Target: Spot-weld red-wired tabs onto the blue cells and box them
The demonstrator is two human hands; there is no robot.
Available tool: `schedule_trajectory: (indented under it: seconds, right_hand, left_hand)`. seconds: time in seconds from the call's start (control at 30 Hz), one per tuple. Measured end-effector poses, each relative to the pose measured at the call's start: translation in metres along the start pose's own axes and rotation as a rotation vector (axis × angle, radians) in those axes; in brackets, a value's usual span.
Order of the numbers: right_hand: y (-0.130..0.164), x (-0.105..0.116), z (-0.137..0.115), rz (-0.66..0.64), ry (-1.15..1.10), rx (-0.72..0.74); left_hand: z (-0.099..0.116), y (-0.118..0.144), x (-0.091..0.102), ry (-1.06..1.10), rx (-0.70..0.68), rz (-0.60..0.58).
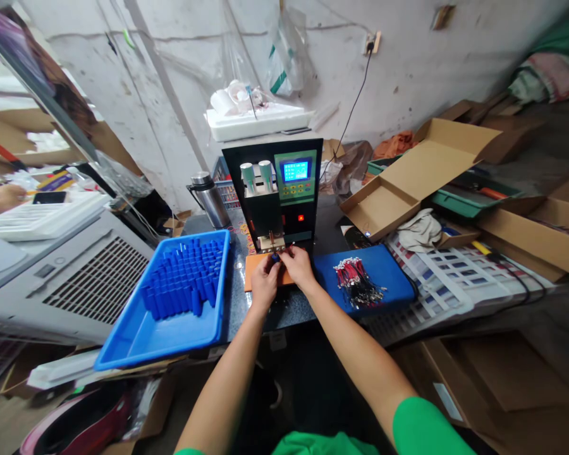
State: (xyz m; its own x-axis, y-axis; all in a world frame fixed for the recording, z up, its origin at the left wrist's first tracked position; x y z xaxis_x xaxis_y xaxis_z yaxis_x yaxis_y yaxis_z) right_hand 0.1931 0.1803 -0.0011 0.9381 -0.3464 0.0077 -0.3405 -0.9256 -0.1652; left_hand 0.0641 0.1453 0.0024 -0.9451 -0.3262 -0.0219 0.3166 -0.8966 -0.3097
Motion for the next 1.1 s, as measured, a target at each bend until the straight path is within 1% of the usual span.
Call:
schedule_trajectory:
  seconds: [0.2, 0.37, 0.53, 0.67, 0.8, 0.9, 1.0, 1.1]
  right_hand:
    - [0.001, 0.002, -0.004, -0.004, 0.014, 0.012]
    - [-0.001, -0.001, 0.002, -0.019, -0.01, 0.005]
    - [0.0, 0.004, 0.006, -0.051, -0.07, 0.025]
    - [0.005, 0.012, 0.004, -0.081, 0.025, 0.084]
    - [0.007, 0.015, 0.003, -0.093, 0.1, 0.129]
    - [0.006, 0.014, 0.004, -0.116, 0.056, 0.114]
    - [0.006, 0.013, 0.006, -0.152, -0.006, 0.075]
    - [0.006, 0.014, 0.008, -0.157, -0.043, 0.035]
  left_hand:
    - [0.003, 0.0, 0.0, -0.027, -0.018, -0.005]
    - [0.002, 0.0, 0.003, -0.079, -0.006, 0.034]
    - [0.004, 0.0, 0.0, -0.078, -0.058, 0.022]
    - [0.0, -0.001, 0.001, -0.075, -0.074, 0.027]
    - [-0.002, -0.001, 0.001, -0.065, -0.072, 0.035]
    - [-0.001, -0.002, 0.001, -0.067, -0.075, 0.056]
    - [-0.004, -0.004, 0.0, -0.049, -0.04, 0.042]
    - [-0.005, -0.007, 0.007, -0.036, -0.007, 0.045]
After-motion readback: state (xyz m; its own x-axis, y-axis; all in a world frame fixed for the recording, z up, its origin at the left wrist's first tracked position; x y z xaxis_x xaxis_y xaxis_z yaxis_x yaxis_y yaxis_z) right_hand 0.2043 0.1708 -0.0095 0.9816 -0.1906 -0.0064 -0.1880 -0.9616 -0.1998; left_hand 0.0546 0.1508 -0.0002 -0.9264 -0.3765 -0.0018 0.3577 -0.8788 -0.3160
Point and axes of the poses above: each hand's wrist, its own y-axis away from the middle knuckle, its own x-axis out of the back of the hand, z = x × y, the point moved 9 cm from there along -y, towards the middle knuckle, and after that the axes turned 13 degrees about z, right-handed, at the moved point
